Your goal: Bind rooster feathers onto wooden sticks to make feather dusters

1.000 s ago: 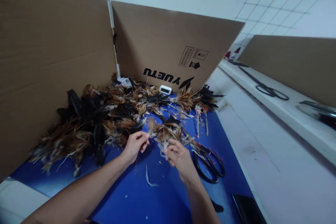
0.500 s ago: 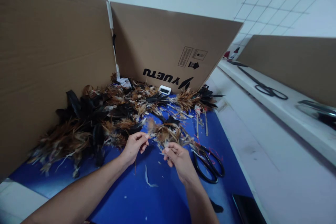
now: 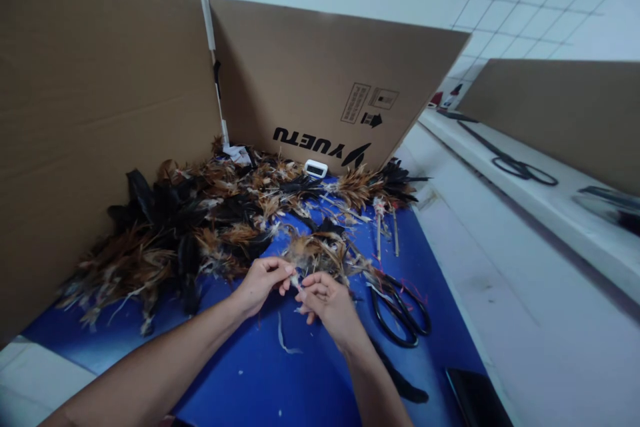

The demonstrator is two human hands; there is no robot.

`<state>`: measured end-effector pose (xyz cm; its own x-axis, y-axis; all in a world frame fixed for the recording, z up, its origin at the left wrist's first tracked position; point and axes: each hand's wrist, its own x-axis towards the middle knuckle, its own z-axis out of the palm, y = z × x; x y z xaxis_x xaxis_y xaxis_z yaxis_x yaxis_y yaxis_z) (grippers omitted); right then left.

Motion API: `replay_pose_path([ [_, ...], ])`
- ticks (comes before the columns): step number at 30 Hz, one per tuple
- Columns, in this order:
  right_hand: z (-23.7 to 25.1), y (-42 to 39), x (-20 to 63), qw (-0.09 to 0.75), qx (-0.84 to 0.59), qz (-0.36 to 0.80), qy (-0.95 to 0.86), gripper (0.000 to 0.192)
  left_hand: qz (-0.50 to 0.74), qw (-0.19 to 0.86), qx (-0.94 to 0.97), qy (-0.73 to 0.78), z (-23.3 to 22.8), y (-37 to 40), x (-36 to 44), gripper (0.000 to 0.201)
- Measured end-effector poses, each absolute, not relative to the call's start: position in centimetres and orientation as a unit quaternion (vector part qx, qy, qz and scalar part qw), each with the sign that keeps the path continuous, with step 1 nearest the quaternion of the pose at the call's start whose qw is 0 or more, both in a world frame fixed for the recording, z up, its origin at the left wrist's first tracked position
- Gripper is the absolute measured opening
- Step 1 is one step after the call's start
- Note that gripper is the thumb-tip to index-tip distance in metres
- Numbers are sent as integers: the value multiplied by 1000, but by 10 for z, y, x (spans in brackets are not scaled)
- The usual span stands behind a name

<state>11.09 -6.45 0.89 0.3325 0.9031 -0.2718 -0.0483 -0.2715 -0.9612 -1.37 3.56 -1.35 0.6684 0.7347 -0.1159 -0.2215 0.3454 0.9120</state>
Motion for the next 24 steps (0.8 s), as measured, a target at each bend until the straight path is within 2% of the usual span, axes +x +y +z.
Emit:
replay_pose_path([
  [19,-3,-66,117,403,-711,377,-435,23,303,792,460,262,-12,34,-13,31],
  [24,-2,-66,129,443,-710,290,-465,22,331,794,426,281,-12,39,-14,33],
])
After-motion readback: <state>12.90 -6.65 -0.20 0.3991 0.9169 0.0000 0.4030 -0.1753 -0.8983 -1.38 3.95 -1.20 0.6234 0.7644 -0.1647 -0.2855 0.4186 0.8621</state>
